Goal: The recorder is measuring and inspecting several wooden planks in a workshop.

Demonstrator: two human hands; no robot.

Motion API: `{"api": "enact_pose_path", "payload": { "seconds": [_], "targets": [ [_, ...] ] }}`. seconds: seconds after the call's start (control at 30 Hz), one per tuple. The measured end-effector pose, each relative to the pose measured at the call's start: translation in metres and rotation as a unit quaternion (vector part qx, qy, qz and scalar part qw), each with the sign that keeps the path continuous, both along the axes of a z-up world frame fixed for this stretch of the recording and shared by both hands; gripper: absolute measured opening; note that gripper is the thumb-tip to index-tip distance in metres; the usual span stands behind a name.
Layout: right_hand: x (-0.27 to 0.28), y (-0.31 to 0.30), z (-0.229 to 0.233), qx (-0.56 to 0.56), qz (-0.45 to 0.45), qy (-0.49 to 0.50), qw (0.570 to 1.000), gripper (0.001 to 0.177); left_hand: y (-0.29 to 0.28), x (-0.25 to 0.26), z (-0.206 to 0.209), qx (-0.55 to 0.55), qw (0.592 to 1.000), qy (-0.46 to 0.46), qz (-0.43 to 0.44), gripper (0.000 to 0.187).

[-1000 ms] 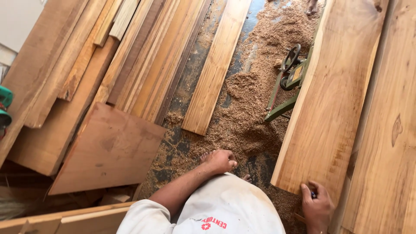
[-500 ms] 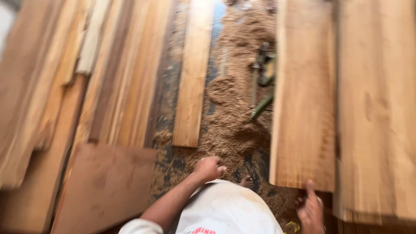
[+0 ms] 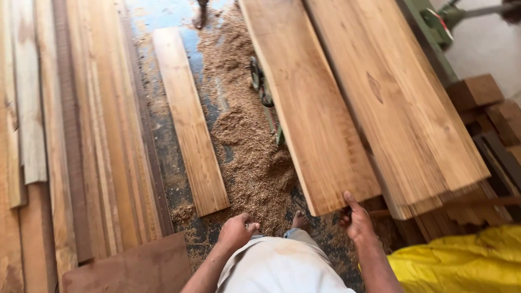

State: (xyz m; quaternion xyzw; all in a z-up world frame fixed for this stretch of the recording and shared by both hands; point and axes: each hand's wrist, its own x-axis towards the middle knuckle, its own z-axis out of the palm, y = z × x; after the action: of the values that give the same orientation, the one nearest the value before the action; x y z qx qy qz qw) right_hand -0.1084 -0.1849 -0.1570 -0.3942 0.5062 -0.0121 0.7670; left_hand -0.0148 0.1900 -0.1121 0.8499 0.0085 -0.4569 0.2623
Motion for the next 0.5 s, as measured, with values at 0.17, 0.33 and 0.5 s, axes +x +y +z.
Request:
{"api": "enact_pose_path", "payload": {
  "seconds": [0.17, 0.33, 0.5],
  "targets": [
    [-0.008, 0.000, -0.023, 0.000, -0.031, -0.010, 0.999, 0.044, -0.015, 0.002, 0.021, 0.005, 0.997, -0.030, -0.074, 0.041],
    [-0.013, 0.012, -0.004, -0.029, -0.057, 0.017, 0.998, 0.039, -0.042, 0.021, 0.027, 0.006, 0.987, -0.036, -0.155, 0.040],
    [-0.056, 0.024, -0.003, -0.022, -0.037, 0.000, 0.999, 0.044, -0.076, 0.059, 0.026, -0.128, 0.986, -0.091, -0.064, 0.048]
  ]
}}
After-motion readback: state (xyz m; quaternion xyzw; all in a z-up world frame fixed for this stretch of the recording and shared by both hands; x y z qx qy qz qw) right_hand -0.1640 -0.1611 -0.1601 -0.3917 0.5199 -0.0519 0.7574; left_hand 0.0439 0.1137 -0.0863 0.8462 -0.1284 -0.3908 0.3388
